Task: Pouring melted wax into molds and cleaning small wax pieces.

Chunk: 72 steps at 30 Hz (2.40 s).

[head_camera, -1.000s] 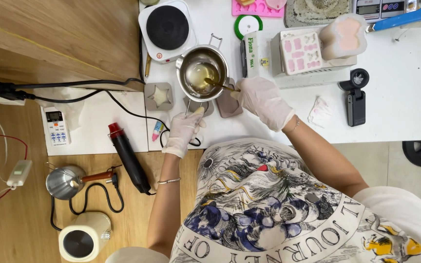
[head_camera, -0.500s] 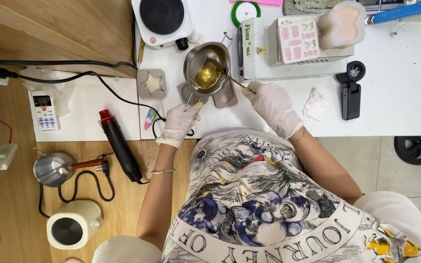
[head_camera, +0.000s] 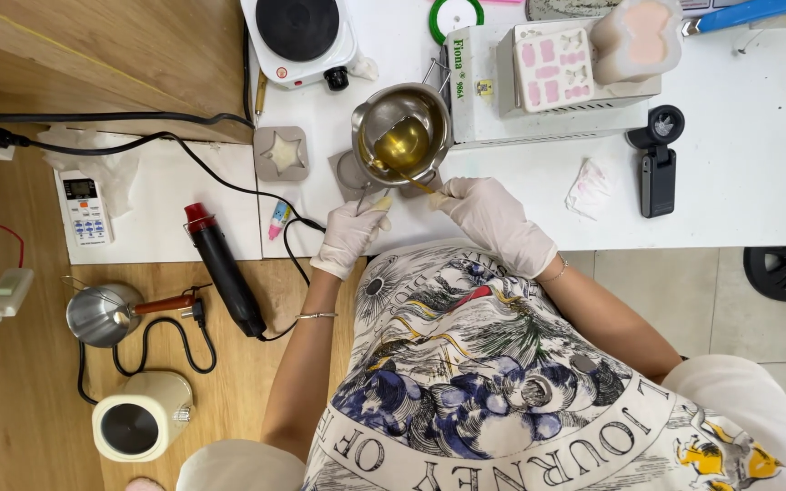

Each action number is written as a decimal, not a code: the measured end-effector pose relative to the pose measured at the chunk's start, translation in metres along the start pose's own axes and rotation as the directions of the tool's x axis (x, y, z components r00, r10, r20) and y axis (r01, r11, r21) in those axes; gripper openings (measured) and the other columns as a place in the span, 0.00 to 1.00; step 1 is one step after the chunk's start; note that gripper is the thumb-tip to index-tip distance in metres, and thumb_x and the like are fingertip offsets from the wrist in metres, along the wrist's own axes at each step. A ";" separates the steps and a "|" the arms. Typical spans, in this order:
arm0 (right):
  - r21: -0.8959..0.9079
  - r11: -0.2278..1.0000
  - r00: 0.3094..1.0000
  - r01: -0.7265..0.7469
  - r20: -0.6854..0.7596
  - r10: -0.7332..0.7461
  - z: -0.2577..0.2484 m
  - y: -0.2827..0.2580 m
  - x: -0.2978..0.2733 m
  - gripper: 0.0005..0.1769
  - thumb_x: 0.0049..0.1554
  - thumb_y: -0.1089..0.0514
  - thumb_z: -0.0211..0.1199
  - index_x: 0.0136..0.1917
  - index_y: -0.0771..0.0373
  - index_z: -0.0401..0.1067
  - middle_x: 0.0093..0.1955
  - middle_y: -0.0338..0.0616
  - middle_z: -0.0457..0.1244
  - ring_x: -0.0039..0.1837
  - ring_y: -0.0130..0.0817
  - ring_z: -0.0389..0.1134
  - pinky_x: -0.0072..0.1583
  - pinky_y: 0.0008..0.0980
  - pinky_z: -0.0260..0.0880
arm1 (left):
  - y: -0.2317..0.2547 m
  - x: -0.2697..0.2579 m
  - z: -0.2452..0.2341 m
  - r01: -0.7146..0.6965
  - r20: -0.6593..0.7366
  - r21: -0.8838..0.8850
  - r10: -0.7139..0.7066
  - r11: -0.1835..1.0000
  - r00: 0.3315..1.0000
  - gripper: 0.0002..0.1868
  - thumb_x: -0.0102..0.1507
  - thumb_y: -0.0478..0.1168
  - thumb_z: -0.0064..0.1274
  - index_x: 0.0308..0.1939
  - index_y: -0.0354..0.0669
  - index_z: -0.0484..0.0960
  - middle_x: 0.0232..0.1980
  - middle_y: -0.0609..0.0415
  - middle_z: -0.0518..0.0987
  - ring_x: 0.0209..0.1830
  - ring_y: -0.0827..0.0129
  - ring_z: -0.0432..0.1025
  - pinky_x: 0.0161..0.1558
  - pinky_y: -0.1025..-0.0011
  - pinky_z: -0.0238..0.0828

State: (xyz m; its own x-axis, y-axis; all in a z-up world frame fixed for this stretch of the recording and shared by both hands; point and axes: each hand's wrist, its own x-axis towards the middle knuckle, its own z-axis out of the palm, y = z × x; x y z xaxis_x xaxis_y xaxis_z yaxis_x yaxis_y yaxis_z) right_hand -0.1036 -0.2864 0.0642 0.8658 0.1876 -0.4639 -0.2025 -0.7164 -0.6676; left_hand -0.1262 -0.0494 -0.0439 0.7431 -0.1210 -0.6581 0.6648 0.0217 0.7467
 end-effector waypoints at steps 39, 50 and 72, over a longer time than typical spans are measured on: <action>-0.234 0.949 0.906 0.212 -0.317 -0.280 -0.020 -0.046 0.044 0.18 0.64 0.48 0.59 0.42 0.63 0.76 0.33 0.61 0.65 0.38 0.61 0.68 0.41 0.53 0.67 | 0.053 0.000 0.006 -0.046 -0.129 -0.216 0.018 0.975 0.991 0.16 0.66 0.44 0.60 0.27 0.41 0.78 0.18 0.64 0.69 0.11 0.83 0.52 0.13 0.80 0.42; -0.444 0.820 0.851 0.360 -0.202 -0.484 -0.040 -0.102 0.127 0.16 0.63 0.50 0.60 0.44 0.64 0.77 0.34 0.60 0.65 0.38 0.59 0.67 0.41 0.52 0.67 | 0.101 0.056 -0.033 -0.202 -0.199 -0.238 0.156 0.950 0.967 0.14 0.66 0.43 0.57 0.27 0.42 0.80 0.18 0.64 0.69 0.11 0.83 0.54 0.13 0.79 0.45; -0.311 0.885 0.901 0.346 -0.155 -0.406 -0.018 -0.117 0.177 0.19 0.60 0.47 0.61 0.41 0.66 0.77 0.33 0.61 0.64 0.38 0.61 0.66 0.42 0.50 0.67 | 0.090 0.101 -0.053 -0.203 -0.205 -0.333 0.139 0.921 0.969 0.09 0.67 0.40 0.53 0.35 0.38 0.81 0.27 0.56 0.80 0.12 0.83 0.58 0.12 0.79 0.49</action>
State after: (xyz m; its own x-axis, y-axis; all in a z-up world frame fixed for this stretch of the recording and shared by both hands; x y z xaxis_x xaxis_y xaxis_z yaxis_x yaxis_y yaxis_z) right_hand 0.0818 -0.1810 0.0705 0.9328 0.3560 -0.0565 0.2624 -0.7780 -0.5708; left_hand 0.0126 -0.0071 -0.0486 0.8280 0.0896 -0.5534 0.4868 0.3746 0.7891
